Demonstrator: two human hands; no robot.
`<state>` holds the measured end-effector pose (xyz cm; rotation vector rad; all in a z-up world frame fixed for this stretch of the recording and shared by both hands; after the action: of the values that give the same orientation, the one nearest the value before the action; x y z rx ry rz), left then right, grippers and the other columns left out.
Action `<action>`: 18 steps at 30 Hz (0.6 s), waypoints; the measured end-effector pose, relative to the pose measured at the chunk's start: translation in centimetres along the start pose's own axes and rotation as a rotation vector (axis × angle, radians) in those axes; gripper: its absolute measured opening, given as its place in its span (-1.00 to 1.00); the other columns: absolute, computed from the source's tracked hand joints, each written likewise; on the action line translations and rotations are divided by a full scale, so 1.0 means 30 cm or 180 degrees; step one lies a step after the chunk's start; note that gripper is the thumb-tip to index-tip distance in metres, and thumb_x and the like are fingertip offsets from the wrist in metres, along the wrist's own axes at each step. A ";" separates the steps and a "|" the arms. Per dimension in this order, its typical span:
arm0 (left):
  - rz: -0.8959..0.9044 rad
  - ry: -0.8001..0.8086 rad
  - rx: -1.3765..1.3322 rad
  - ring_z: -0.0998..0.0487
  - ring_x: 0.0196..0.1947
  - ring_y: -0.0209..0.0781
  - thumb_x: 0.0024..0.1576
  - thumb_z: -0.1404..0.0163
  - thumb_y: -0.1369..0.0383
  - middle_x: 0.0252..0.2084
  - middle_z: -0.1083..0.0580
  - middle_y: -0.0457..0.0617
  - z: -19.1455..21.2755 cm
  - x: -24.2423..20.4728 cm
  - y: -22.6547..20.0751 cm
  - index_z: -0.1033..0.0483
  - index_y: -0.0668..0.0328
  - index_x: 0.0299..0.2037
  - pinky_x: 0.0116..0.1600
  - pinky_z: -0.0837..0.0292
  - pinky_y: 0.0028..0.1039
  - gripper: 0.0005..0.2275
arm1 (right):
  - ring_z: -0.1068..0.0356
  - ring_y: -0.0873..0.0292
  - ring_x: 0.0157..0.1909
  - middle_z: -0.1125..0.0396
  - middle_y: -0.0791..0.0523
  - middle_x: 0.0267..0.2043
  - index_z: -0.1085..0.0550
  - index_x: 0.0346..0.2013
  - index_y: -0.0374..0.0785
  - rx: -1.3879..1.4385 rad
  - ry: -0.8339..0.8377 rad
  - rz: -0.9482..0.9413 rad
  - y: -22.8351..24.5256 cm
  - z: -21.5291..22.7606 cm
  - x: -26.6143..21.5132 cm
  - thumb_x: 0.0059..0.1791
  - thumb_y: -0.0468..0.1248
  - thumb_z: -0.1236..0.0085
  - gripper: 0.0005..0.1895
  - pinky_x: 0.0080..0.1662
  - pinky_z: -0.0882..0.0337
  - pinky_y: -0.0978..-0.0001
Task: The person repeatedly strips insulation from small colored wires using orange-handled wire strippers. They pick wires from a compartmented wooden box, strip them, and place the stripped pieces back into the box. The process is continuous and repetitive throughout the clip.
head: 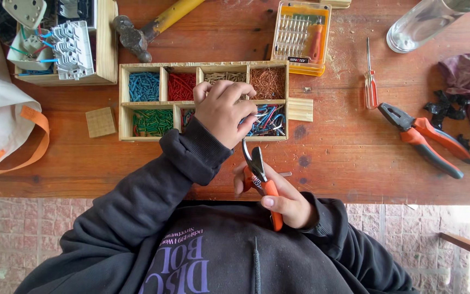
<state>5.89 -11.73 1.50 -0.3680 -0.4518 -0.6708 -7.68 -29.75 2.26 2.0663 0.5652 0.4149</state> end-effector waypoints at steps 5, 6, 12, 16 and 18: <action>0.0133 0.0009 -0.0112 -0.49 0.07 -0.13 0.12 -0.23 0.31 -0.01 -0.48 -0.29 0.048 0.008 -0.006 -0.56 -0.20 -0.38 0.08 -0.22 -0.09 -0.89 | -0.28 0.02 0.07 -0.31 -0.14 -0.03 -0.31 0.32 -0.53 0.0128 -0.0134 -0.0014 -0.025 0.011 -0.003 0.00 0.11 -0.15 -0.16 0.30 -0.23 0.04; 0.0181 0.0008 -0.0118 -0.49 0.09 -0.13 0.12 -0.23 0.30 0.00 -0.48 -0.30 0.057 0.002 0.000 -0.55 -0.20 -0.37 0.08 -0.22 -0.10 -0.90 | -0.29 -0.02 0.05 -0.33 -0.20 -0.01 -0.31 0.28 -0.52 0.0168 -0.0158 -0.0023 -0.027 0.011 -0.001 0.02 0.14 -0.11 -0.18 0.28 -0.24 -0.04; 0.0331 0.0111 -0.0285 -0.51 0.09 -0.17 0.09 -0.24 0.24 0.02 -0.48 -0.38 0.120 -0.080 0.070 -0.57 -0.27 -0.28 0.11 -0.23 -0.11 -0.90 | -0.35 0.00 0.12 -0.39 -0.18 0.08 -0.29 0.34 -0.45 0.0085 -0.0311 -0.0396 -0.092 0.006 -0.001 0.06 0.22 0.00 -0.16 0.29 -0.26 -0.10; 0.0421 -0.0077 -0.0369 -0.56 0.04 -0.16 0.05 -0.29 0.30 -0.01 -0.52 -0.39 0.207 -0.127 0.093 -0.60 -0.23 -0.27 0.09 -0.25 -0.15 -0.86 | -0.40 -0.05 0.11 -0.36 -0.18 0.00 -0.26 0.37 -0.49 0.0399 -0.0188 -0.0643 -0.137 0.005 0.015 0.05 0.15 -0.05 -0.16 0.28 -0.34 -0.13; 0.0468 -0.0231 -0.0342 -0.57 0.02 -0.17 0.10 -0.25 0.31 0.00 -0.53 -0.41 0.244 -0.149 0.107 -0.58 -0.25 -0.26 0.06 -0.25 -0.20 -0.88 | -0.48 -0.10 0.10 -0.42 -0.22 -0.01 -0.26 0.39 -0.53 0.0410 -0.0099 -0.0730 -0.131 -0.013 0.025 0.11 0.01 -0.06 -0.26 0.27 -0.39 -0.15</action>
<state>2.86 -3.74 4.79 -0.5236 -0.4539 -0.5409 -8.13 -27.22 -0.85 2.0959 0.8187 0.2165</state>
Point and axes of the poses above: each hand's wrist, its own x-axis towards the middle knuckle, its own z-axis out of the back of the hand, y = z × x, the point moved 1 cm from there along x, towards the middle knuckle
